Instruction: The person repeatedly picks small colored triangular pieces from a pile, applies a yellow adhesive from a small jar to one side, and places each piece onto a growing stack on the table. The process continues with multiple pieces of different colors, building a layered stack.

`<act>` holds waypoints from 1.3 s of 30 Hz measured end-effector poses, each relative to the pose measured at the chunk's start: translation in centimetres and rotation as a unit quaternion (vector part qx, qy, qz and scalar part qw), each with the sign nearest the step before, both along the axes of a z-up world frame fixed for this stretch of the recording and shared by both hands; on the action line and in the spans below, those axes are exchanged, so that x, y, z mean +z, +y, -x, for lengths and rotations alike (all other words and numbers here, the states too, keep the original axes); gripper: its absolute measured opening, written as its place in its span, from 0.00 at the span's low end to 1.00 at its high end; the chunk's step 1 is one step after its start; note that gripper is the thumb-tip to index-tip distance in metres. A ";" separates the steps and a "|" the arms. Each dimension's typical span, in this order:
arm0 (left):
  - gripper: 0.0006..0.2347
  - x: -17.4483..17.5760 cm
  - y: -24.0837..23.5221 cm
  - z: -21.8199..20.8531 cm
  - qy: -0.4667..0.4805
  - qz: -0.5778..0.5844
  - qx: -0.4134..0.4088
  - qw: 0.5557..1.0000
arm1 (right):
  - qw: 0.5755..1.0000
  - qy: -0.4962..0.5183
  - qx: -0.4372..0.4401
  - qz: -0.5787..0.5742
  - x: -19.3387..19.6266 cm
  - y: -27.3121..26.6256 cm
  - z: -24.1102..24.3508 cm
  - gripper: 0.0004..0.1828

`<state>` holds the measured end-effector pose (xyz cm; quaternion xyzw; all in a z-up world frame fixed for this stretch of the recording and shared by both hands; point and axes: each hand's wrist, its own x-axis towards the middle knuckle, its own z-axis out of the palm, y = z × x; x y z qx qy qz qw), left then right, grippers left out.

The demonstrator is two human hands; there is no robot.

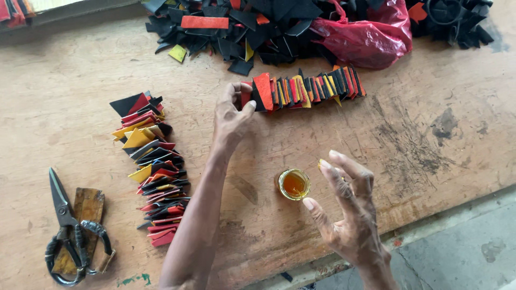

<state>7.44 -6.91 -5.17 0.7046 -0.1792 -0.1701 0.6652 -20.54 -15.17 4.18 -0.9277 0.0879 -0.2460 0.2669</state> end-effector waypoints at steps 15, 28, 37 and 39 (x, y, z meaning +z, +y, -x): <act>0.13 -1.4 -3.3 -1.1 -0.122 -0.119 -0.027 0.985 | 1.000 0.025 0.000 0.007 -0.1 -0.5 0.5 0.42; 0.15 8.1 5.3 5.5 -0.270 -0.053 -0.008 0.961 | 0.999 0.038 0.024 -0.009 2.5 3.4 0.4 0.40; 0.09 9.7 23.6 11.6 -0.334 -0.215 -0.004 0.918 | 0.985 0.105 0.123 -0.064 -0.7 7.0 -0.1 0.42; 0.08 8.8 25.7 13.2 -0.350 -0.241 0.007 0.905 | 0.982 0.113 0.135 -0.067 -1.1 7.7 -0.5 0.42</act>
